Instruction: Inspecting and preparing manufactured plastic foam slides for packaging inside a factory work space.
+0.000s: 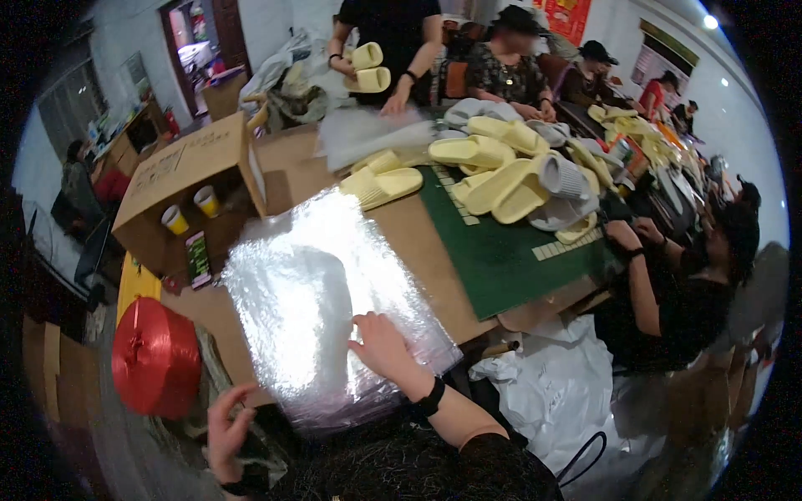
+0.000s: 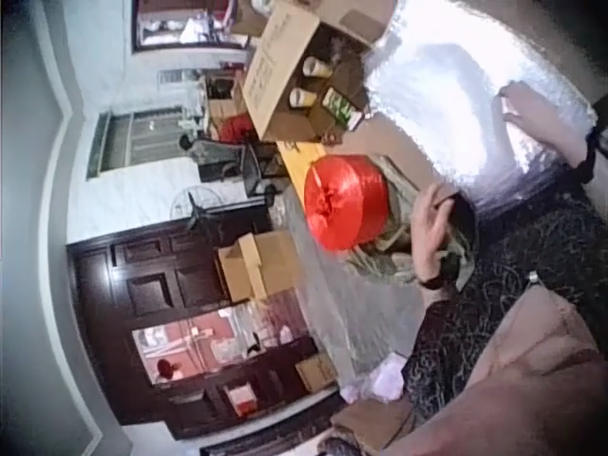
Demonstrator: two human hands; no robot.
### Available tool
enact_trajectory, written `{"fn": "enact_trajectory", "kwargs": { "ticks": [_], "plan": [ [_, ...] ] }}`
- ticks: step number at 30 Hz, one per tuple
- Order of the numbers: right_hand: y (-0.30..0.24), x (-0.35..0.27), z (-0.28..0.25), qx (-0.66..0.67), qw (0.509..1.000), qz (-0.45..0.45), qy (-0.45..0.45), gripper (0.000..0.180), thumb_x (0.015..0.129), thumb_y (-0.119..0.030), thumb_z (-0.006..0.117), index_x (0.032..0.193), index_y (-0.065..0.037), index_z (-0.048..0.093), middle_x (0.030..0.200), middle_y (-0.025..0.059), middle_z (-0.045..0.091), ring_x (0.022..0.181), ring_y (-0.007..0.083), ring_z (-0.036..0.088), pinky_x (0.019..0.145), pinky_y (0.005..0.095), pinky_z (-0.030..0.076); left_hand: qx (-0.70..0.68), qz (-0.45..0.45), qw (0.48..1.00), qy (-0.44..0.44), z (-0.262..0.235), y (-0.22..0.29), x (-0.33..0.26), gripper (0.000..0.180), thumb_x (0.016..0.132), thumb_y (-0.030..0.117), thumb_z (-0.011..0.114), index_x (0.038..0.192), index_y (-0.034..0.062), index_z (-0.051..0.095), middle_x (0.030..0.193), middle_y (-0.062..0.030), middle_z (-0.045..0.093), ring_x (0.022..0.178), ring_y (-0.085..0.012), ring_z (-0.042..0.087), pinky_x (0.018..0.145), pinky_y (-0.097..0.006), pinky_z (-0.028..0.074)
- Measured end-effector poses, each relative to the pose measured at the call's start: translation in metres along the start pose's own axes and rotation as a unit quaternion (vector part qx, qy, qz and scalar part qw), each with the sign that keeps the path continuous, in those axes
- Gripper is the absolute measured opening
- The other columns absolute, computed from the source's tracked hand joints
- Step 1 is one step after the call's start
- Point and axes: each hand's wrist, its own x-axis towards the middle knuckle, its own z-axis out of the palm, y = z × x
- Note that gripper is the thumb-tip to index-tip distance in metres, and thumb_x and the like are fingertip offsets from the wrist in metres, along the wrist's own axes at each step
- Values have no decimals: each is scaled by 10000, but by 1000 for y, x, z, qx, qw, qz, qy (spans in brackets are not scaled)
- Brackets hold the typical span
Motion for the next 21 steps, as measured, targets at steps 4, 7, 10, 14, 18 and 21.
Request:
{"fn": "enact_trajectory", "kwargs": {
  "ticks": [4,7,10,14,18,21],
  "plan": [
    [4,0,-5,8,1000,2,17,435,845,-240,700,1195,-24,559,1046,171,586,991,346,554,871,435,459,100,164,981,7,66,20,66,459,813,161,711,1243,46,597,1374,-197,536,1340,-405,423,1084,-460,368],
    [16,8,-33,233,971,-2,-56,446,854,-246,720,1225,-28,600,961,144,614,876,264,597,784,371,497,149,194,969,-37,101,8,105,491,875,252,625,1313,42,558,1468,-187,449,1412,-373,331,1150,-477,263],
    [49,23,-73,262,962,53,59,449,832,-232,763,1203,-21,624,966,128,623,816,209,617,738,323,516,248,151,956,-43,120,-17,113,505,892,354,606,1305,65,576,1489,-183,421,1401,-402,324,1156,-545,199],
    [178,61,-116,258,889,179,334,536,813,-264,773,1222,25,584,1126,157,597,832,204,625,689,321,522,223,162,961,-21,128,-20,115,495,879,361,620,1285,79,596,1473,-183,445,1394,-380,347,1163,-523,192],
    [292,85,-171,301,781,350,421,559,844,-285,738,1246,28,506,1089,110,581,765,184,607,567,283,527,205,160,966,-1,136,-24,115,479,839,354,667,1238,93,628,1441,-170,482,1372,-370,371,1155,-515,202],
    [317,99,-176,437,704,359,429,418,849,-226,740,1148,-25,528,936,92,609,722,197,618,494,289,510,206,146,968,6,133,-31,110,487,824,357,680,1234,98,635,1439,-164,489,1370,-365,379,1155,-509,208]
  ]
}}
